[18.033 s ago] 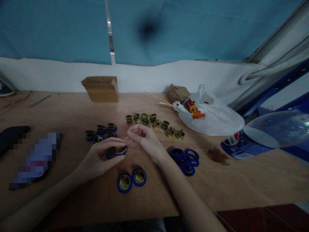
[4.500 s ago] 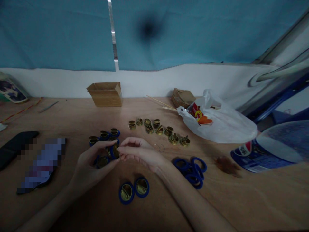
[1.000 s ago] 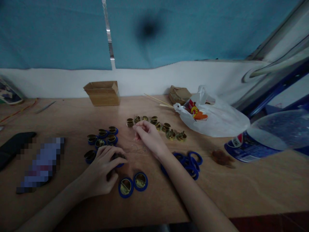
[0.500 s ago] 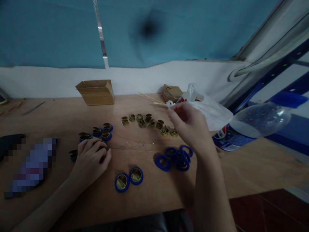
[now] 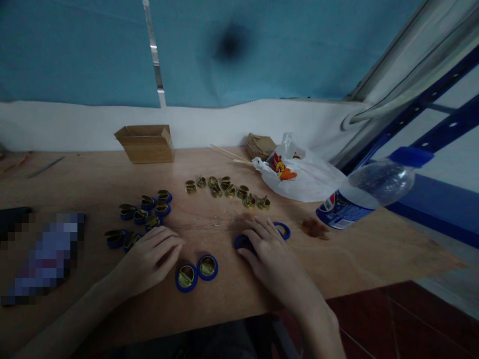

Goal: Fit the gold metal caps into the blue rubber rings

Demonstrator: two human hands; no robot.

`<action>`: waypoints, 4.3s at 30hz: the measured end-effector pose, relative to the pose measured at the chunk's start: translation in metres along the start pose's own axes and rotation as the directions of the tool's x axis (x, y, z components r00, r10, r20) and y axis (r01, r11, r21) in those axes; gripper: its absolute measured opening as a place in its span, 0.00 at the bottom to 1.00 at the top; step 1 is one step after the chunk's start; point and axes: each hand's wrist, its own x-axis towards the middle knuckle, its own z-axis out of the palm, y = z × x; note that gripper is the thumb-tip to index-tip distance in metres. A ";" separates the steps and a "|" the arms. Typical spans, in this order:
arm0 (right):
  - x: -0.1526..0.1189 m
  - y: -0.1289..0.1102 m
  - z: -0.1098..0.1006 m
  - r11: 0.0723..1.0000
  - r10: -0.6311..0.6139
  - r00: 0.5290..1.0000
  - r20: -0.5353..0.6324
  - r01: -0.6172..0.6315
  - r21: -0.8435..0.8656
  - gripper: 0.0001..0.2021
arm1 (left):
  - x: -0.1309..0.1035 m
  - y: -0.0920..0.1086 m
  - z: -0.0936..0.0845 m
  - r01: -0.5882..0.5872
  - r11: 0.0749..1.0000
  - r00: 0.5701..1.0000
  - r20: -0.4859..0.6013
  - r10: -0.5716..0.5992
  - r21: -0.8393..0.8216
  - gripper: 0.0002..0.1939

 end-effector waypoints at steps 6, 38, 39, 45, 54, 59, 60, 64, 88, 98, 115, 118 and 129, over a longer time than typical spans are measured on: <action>0.048 -0.001 -0.035 0.992 -0.062 0.996 -0.070 0.069 0.108 0.13 | -0.002 -0.003 0.003 -0.003 0.999 0.999 0.047 0.001 0.034 0.09; 0.147 -0.032 -0.017 0.972 -0.104 0.993 -0.048 0.091 -0.216 0.10 | 0.007 -0.002 -0.010 0.336 0.891 0.926 -0.067 -0.372 -0.306 0.08; 0.142 -0.040 -0.022 0.972 -0.163 0.984 -0.075 0.147 -0.182 0.10 | 0.009 -0.002 -0.012 0.399 0.807 0.887 -0.040 -0.461 -0.436 0.09; 0.107 -0.077 -0.022 0.844 -0.479 0.815 -0.327 0.529 0.082 0.10 | 0.016 -0.004 -0.023 0.473 0.142 0.735 0.301 -0.607 -0.869 0.18; 0.105 -0.081 -0.012 0.763 -0.446 0.817 -0.365 0.560 0.323 0.08 | 0.021 -0.002 -0.020 0.418 0.012 0.700 0.314 -0.642 -0.908 0.19; 0.109 -0.083 0.001 0.730 -0.156 0.920 -0.360 0.353 0.586 0.06 | 0.020 -0.004 -0.018 0.424 0.064 0.697 0.280 -0.660 -0.903 0.17; 0.109 -0.082 0.005 0.716 -0.089 0.944 -0.318 0.283 0.638 0.07 | 0.019 -0.005 -0.018 0.427 0.084 0.701 0.271 -0.660 -0.900 0.17; 0.107 -0.078 0.016 0.583 -0.097 0.991 -0.093 0.132 0.802 0.10 | 0.017 -0.007 -0.018 0.449 0.201 0.728 0.226 -0.647 -0.870 0.16; 0.095 -0.087 0.017 0.388 -0.120 0.991 -0.054 0.097 0.917 0.07 | 0.016 -0.003 -0.023 0.487 0.281 0.767 0.250 -0.591 -0.827 0.16; 0.098 -0.085 0.026 0.318 -0.117 0.992 -0.057 0.092 0.944 0.12 | 0.017 -0.007 -0.022 0.489 0.146 0.671 0.264 -0.693 -0.860 0.15; 0.089 -0.091 0.028 0.715 -0.243 0.881 -0.406 0.445 0.539 0.19 | 0.014 -0.014 -0.022 0.427 0.296 0.678 0.086 -0.730 -0.854 0.13; 0.089 -0.093 0.025 0.751 -0.169 0.884 -0.435 0.401 0.524 0.08 | 0.017 -0.013 -0.032 0.368 0.419 0.648 -0.094 -0.756 -0.830 0.17; 0.093 -0.146 0.023 0.890 -0.363 0.909 0.206 0.273 0.365 0.07 | 0.019 -0.019 -0.040 0.312 0.611 0.559 -0.380 -0.737 -0.727 0.15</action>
